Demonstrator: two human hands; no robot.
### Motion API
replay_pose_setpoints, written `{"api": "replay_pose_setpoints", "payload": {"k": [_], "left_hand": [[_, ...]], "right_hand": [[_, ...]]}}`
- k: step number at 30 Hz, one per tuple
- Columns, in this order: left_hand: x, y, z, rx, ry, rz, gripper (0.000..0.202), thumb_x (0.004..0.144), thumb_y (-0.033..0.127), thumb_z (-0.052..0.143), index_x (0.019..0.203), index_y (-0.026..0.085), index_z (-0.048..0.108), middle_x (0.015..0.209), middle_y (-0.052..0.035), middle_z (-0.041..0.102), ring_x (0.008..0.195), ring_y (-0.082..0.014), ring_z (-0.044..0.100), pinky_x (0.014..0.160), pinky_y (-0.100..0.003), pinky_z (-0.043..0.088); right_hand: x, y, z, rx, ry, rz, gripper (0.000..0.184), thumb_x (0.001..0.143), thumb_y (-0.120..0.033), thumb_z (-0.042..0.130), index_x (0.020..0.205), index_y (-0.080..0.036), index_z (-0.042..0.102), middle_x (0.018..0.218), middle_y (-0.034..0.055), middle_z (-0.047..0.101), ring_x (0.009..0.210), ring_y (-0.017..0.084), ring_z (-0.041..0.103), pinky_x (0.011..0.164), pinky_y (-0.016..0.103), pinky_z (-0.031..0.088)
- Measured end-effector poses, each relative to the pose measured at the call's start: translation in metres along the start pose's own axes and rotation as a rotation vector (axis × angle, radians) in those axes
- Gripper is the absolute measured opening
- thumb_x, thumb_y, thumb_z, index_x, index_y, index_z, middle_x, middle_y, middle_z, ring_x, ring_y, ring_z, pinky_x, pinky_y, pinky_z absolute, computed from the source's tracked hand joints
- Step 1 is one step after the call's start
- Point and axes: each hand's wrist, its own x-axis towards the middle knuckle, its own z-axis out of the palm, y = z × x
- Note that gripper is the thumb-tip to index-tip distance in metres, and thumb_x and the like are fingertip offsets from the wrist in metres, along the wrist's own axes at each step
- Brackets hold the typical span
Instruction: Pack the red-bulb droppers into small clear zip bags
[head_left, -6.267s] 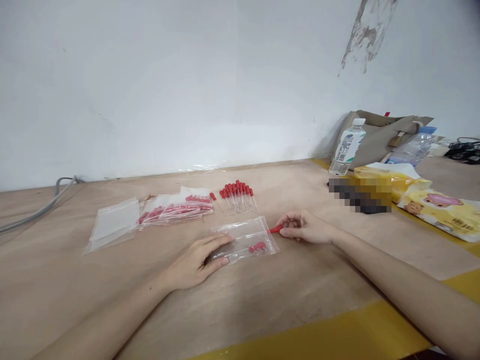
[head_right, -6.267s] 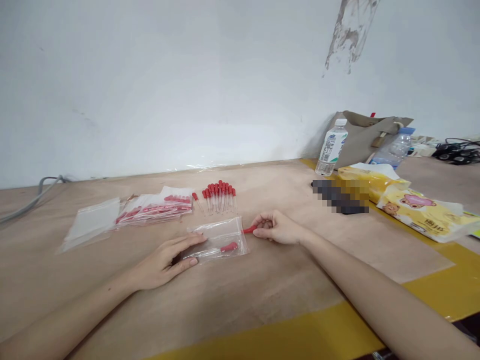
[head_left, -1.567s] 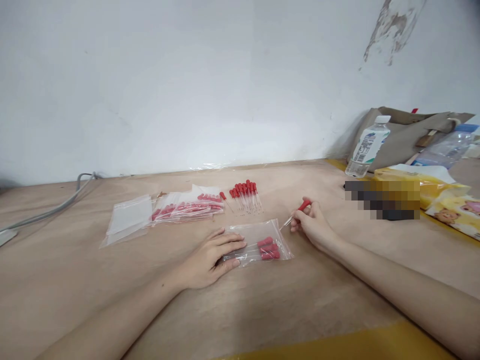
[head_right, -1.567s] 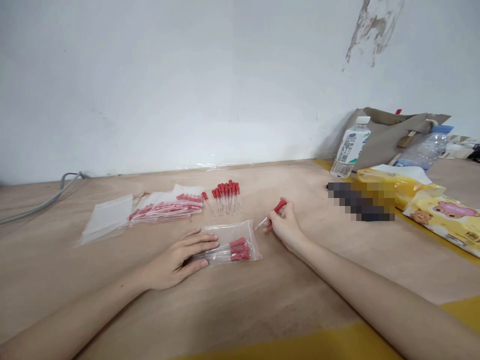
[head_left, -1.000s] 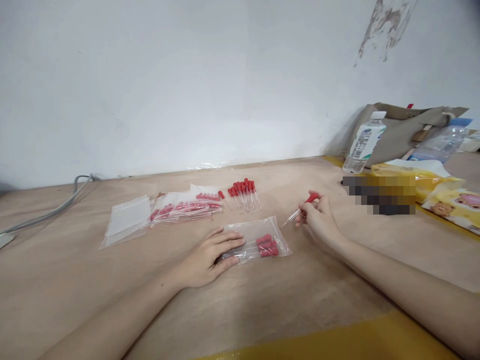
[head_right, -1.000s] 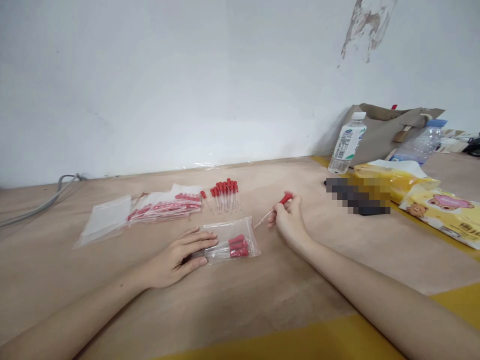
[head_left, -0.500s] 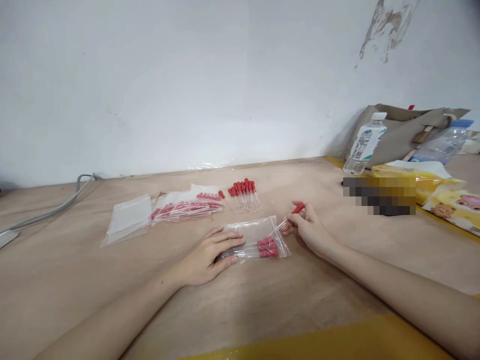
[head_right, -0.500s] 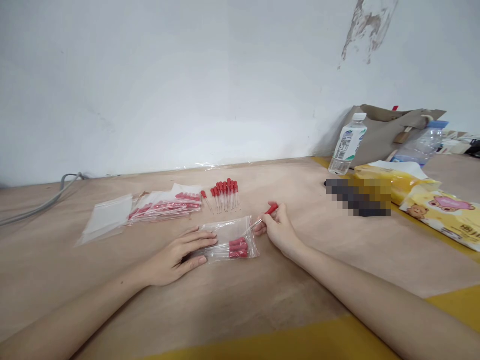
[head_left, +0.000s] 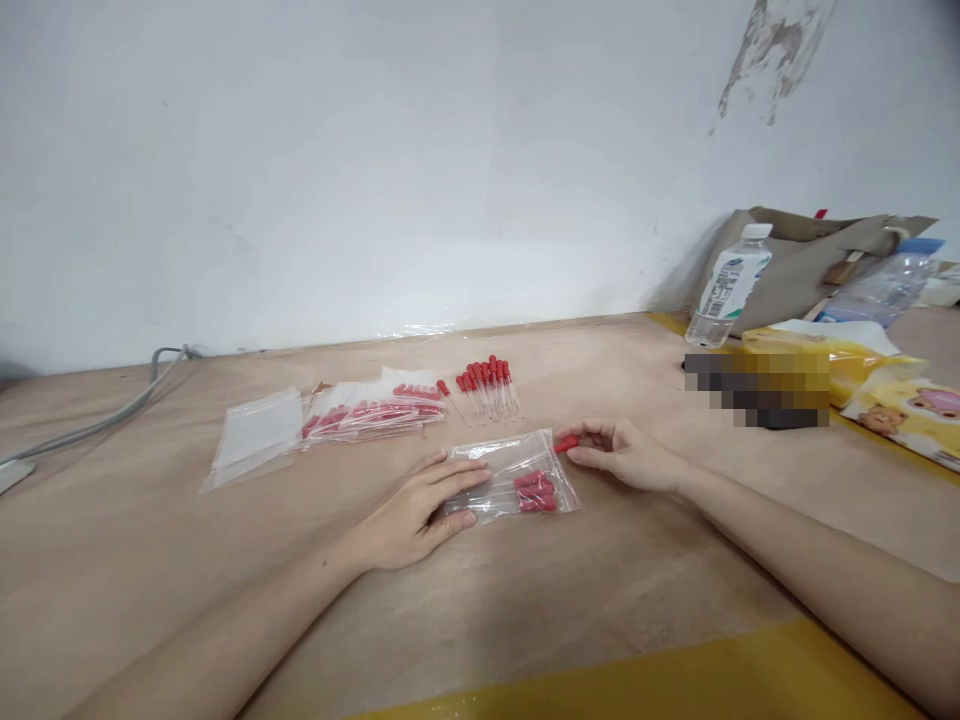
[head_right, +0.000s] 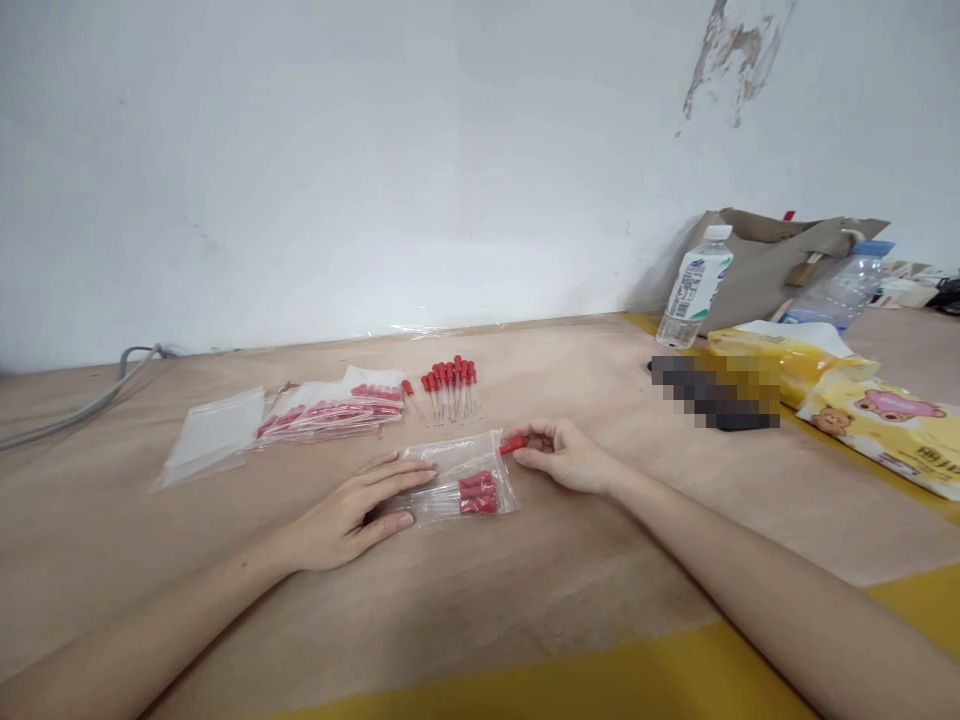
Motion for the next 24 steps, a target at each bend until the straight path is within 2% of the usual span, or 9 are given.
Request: {"api": "replay_pose_setpoints", "payload": {"k": [3, 6, 8, 11, 15, 20, 22, 24], "left_hand": [[-0.001, -0.001, 0.001, 0.014, -0.004, -0.022, 0.042, 0.091, 0.034, 0.043, 0.133, 0.028, 0.037, 0.137, -0.0025, 0.04, 0.127, -0.0216, 0.035, 0.108, -0.046, 0.022], [-0.001, -0.002, 0.002, 0.017, 0.003, -0.018, 0.042, 0.091, 0.034, 0.043, 0.133, 0.029, 0.037, 0.137, -0.0028, 0.04, 0.127, -0.0219, 0.035, 0.107, -0.046, 0.024], [-0.001, -0.001, 0.002, 0.015, 0.011, -0.006, 0.043, 0.091, 0.034, 0.043, 0.133, 0.029, 0.037, 0.137, -0.0028, 0.04, 0.126, -0.0219, 0.035, 0.107, -0.046, 0.024], [-0.001, -0.001, 0.002, 0.015, 0.014, -0.008, 0.043, 0.091, 0.035, 0.044, 0.133, 0.029, 0.037, 0.137, -0.0032, 0.041, 0.125, -0.0222, 0.037, 0.107, -0.046, 0.023], [-0.001, -0.001, 0.002, 0.022, 0.003, -0.015, 0.042, 0.091, 0.034, 0.043, 0.132, 0.027, 0.038, 0.137, -0.0036, 0.041, 0.125, -0.0218, 0.037, 0.108, -0.046, 0.022], [-0.001, -0.002, 0.002, 0.02, 0.01, -0.008, 0.042, 0.091, 0.034, 0.043, 0.133, 0.029, 0.037, 0.137, -0.003, 0.041, 0.125, -0.022, 0.037, 0.108, -0.046, 0.022], [-0.001, -0.002, 0.002, 0.018, 0.013, -0.008, 0.042, 0.091, 0.034, 0.043, 0.132, 0.029, 0.037, 0.137, -0.0028, 0.041, 0.125, -0.0221, 0.037, 0.108, -0.046, 0.022], [0.0, -0.001, 0.001, 0.018, 0.013, -0.013, 0.042, 0.091, 0.034, 0.042, 0.132, 0.029, 0.037, 0.136, -0.0027, 0.041, 0.125, -0.0222, 0.037, 0.107, -0.046, 0.023]], "right_hand": [[0.001, 0.004, 0.003, -0.06, 0.0, -0.104, 0.03, 0.062, -0.03, 0.069, 0.085, -0.017, 0.056, 0.068, -0.003, 0.059, 0.062, 0.009, 0.053, 0.061, 0.023, 0.044], [0.005, 0.01, 0.008, -0.2, 0.003, -0.142, 0.023, 0.065, -0.033, 0.067, 0.078, -0.016, 0.059, 0.058, -0.0043, 0.053, 0.054, 0.008, 0.046, 0.052, 0.021, 0.039], [0.008, 0.013, 0.012, -0.313, 0.037, -0.194, 0.02, 0.066, -0.034, 0.066, 0.076, -0.016, 0.064, 0.062, -0.0014, 0.055, 0.058, 0.01, 0.048, 0.054, 0.023, 0.04], [0.014, 0.017, 0.016, -0.402, 0.142, -0.271, 0.019, 0.067, -0.036, 0.065, 0.072, -0.018, 0.068, 0.076, 0.0029, 0.06, 0.073, 0.014, 0.053, 0.068, 0.028, 0.043], [0.017, 0.018, 0.022, -0.39, 0.236, -0.209, 0.022, 0.065, -0.039, 0.066, 0.065, -0.016, 0.066, 0.073, 0.0031, 0.061, 0.067, 0.014, 0.054, 0.063, 0.028, 0.043], [0.015, 0.016, 0.029, -0.267, 0.144, -0.171, 0.03, 0.071, -0.042, 0.06, 0.06, -0.015, 0.06, 0.066, 0.0021, 0.062, 0.06, 0.013, 0.054, 0.055, 0.025, 0.042], [0.013, 0.013, 0.03, -0.223, 0.121, -0.153, 0.031, 0.072, -0.044, 0.057, 0.064, -0.015, 0.061, 0.066, 0.0022, 0.064, 0.059, 0.013, 0.055, 0.054, 0.025, 0.042], [0.012, 0.01, 0.029, -0.192, 0.048, -0.154, 0.029, 0.073, -0.043, 0.057, 0.074, -0.015, 0.065, 0.073, 0.003, 0.067, 0.066, 0.015, 0.059, 0.061, 0.027, 0.046]]}}
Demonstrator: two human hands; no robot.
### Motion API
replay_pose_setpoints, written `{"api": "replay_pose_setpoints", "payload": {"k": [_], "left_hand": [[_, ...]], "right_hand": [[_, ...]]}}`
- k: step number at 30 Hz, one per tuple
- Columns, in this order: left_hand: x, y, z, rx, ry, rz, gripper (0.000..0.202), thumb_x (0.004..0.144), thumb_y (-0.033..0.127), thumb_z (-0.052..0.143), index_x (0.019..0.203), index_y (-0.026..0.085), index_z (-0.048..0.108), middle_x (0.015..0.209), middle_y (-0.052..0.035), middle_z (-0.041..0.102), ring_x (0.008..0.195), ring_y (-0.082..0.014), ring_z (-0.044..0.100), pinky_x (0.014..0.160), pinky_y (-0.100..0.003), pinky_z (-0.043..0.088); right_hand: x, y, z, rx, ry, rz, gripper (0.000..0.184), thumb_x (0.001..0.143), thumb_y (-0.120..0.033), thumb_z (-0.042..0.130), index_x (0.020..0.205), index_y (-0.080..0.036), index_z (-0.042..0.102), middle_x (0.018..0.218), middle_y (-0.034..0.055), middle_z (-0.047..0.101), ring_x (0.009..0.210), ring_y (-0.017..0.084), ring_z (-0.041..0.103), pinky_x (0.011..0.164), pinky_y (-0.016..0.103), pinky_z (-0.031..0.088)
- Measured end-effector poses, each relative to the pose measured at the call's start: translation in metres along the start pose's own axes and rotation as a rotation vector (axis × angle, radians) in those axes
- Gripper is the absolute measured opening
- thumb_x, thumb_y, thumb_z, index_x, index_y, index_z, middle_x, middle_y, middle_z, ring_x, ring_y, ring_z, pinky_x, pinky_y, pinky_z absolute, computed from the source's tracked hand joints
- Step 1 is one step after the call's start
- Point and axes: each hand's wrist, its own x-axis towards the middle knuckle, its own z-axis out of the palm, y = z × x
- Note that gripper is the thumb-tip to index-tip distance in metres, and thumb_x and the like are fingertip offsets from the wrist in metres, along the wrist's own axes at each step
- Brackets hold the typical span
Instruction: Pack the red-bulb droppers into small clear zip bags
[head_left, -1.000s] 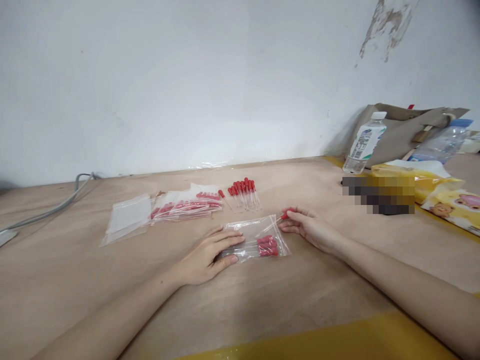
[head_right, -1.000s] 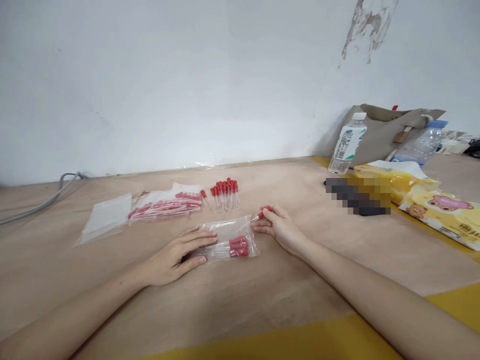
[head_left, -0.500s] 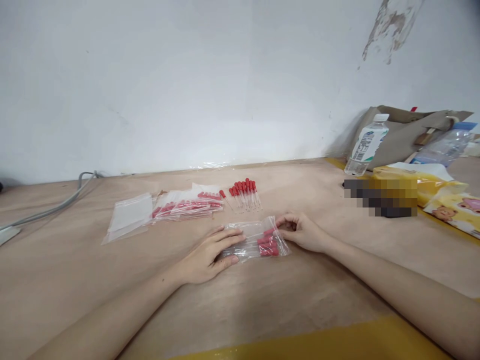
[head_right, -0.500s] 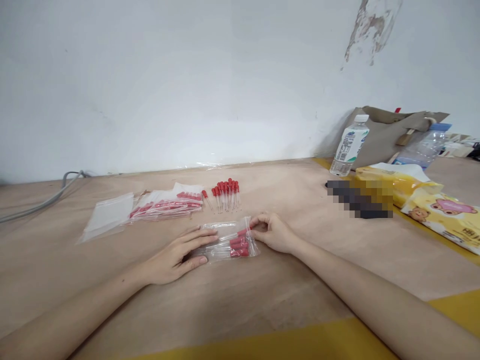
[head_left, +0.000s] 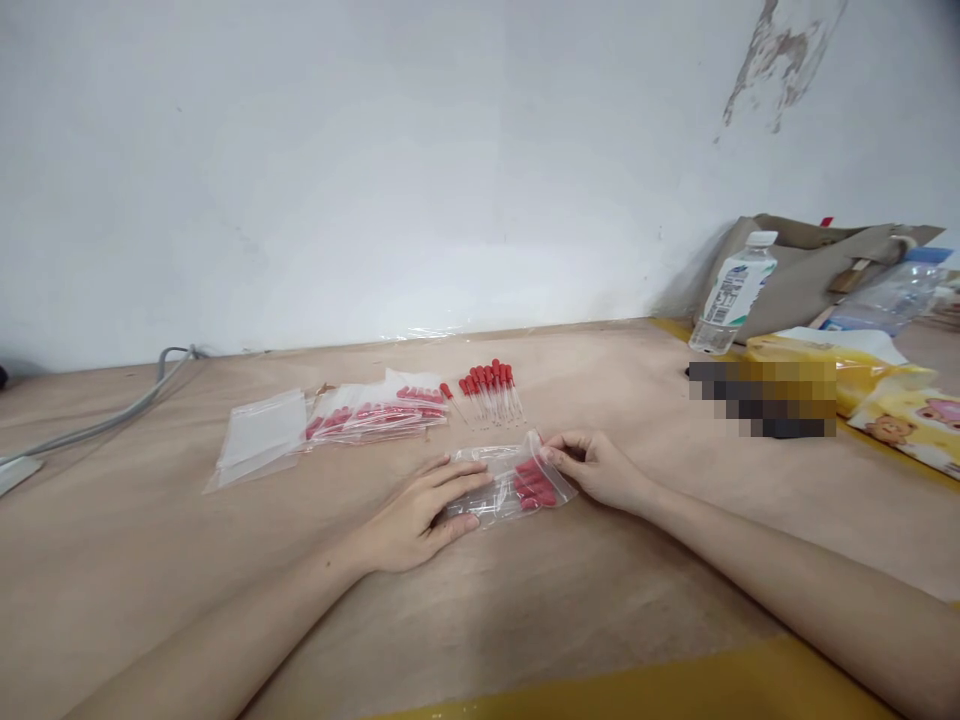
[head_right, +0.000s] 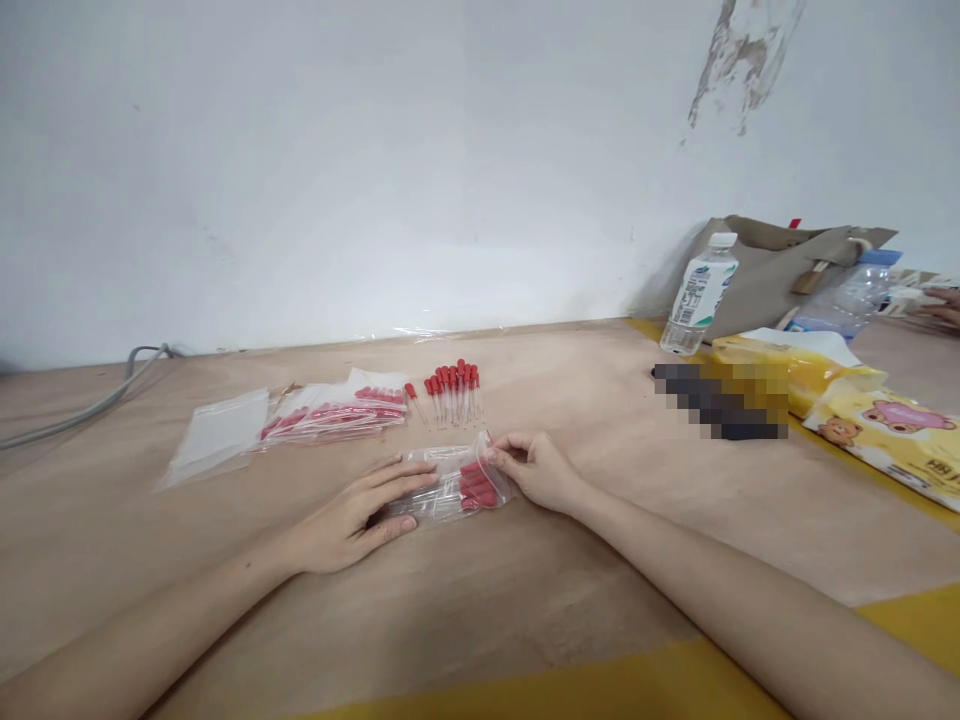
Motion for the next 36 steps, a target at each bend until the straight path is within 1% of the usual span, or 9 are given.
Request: {"api": "replay_pose_setpoints", "payload": {"k": [3, 9, 12, 16, 20, 24, 27, 32, 36], "left_hand": [[0.0, 0.0, 0.0, -0.001, -0.006, -0.013, 0.042, 0.091, 0.034, 0.042, 0.133, 0.029, 0.037, 0.137, -0.0022, 0.041, 0.126, -0.0224, 0.035, 0.107, -0.046, 0.024], [-0.001, 0.0, 0.001, -0.009, 0.006, -0.021, 0.042, 0.09, 0.035, 0.043, 0.132, 0.029, 0.038, 0.136, -0.0023, 0.042, 0.126, -0.0227, 0.036, 0.107, -0.046, 0.024], [-0.001, 0.001, 0.0, -0.016, 0.012, -0.024, 0.042, 0.091, 0.035, 0.043, 0.131, 0.028, 0.039, 0.135, -0.0027, 0.042, 0.125, -0.0223, 0.037, 0.107, -0.045, 0.026], [-0.001, 0.001, 0.0, -0.026, 0.016, -0.03, 0.041, 0.09, 0.034, 0.043, 0.131, 0.028, 0.04, 0.135, -0.0028, 0.043, 0.124, -0.0222, 0.038, 0.107, -0.044, 0.026], [-0.001, 0.001, 0.001, -0.037, 0.01, -0.028, 0.04, 0.09, 0.034, 0.044, 0.13, 0.027, 0.041, 0.135, -0.0024, 0.043, 0.124, -0.0216, 0.038, 0.107, -0.045, 0.024], [0.0, -0.001, 0.002, -0.05, 0.012, 0.006, 0.04, 0.091, 0.032, 0.043, 0.131, 0.028, 0.04, 0.134, -0.0025, 0.045, 0.123, -0.0204, 0.04, 0.108, -0.045, 0.022], [0.0, -0.001, 0.002, -0.053, 0.017, 0.027, 0.042, 0.091, 0.031, 0.044, 0.132, 0.028, 0.039, 0.135, -0.0034, 0.043, 0.125, -0.0214, 0.037, 0.107, -0.045, 0.024], [-0.001, 0.0, 0.0, -0.043, 0.046, -0.001, 0.04, 0.09, 0.034, 0.045, 0.129, 0.026, 0.044, 0.135, -0.0055, 0.041, 0.127, -0.023, 0.033, 0.103, -0.042, 0.031], [-0.001, 0.003, 0.0, -0.103, 0.086, 0.012, 0.04, 0.088, 0.032, 0.048, 0.127, 0.023, 0.045, 0.129, -0.0071, 0.047, 0.121, -0.0219, 0.04, 0.102, -0.039, 0.034]], "right_hand": [[0.0, -0.004, -0.003, -0.002, -0.066, -0.009, 0.026, 0.07, -0.039, 0.061, 0.083, -0.017, 0.068, 0.084, 0.0034, 0.07, 0.076, 0.017, 0.062, 0.074, 0.032, 0.047], [0.002, 0.002, -0.004, -0.081, 0.055, 0.084, 0.02, 0.067, -0.034, 0.063, 0.073, -0.016, 0.068, 0.071, 0.0038, 0.069, 0.061, 0.015, 0.06, 0.06, 0.029, 0.047], [0.001, 0.005, -0.002, -0.198, 0.087, -0.026, 0.015, 0.071, -0.029, 0.058, 0.074, -0.017, 0.067, 0.066, 0.0027, 0.066, 0.057, 0.014, 0.056, 0.054, 0.027, 0.044], [-0.002, 0.001, -0.001, -0.332, 0.04, -0.22, 0.02, 0.077, -0.022, 0.05, 0.081, -0.022, 0.069, 0.077, 0.0022, 0.066, 0.066, 0.015, 0.057, 0.062, 0.027, 0.045], [-0.003, 0.002, -0.006, -0.333, -0.017, -0.218, 0.017, 0.073, -0.021, 0.052, 0.073, -0.021, 0.069, 0.071, 0.0014, 0.065, 0.063, 0.014, 0.057, 0.06, 0.026, 0.044], [0.01, 0.0, -0.02, -0.318, 0.218, -0.102, 0.015, 0.069, -0.024, 0.054, 0.075, -0.017, 0.066, 0.068, 0.0021, 0.064, 0.055, 0.011, 0.052, 0.052, 0.023, 0.041], [0.032, -0.018, -0.022, -0.408, 0.38, -0.141, 0.015, 0.068, -0.024, 0.055, 0.078, -0.015, 0.063, 0.068, 0.0019, 0.063, 0.055, 0.011, 0.051, 0.053, 0.023, 0.04], [0.084, -0.052, 0.021, -0.599, 0.143, -0.237, 0.008, 0.067, -0.015, 0.056, 0.075, -0.016, 0.059, 0.075, 0.003, 0.065, 0.07, 0.014, 0.058, 0.065, 0.024, 0.042], [0.121, -0.061, 0.065, -0.688, 0.059, -0.049, 0.019, 0.064, -0.013, 0.061, 0.083, -0.014, 0.055, 0.086, 0.0101, 0.064, 0.079, 0.02, 0.059, 0.063, 0.026, 0.042]]}}
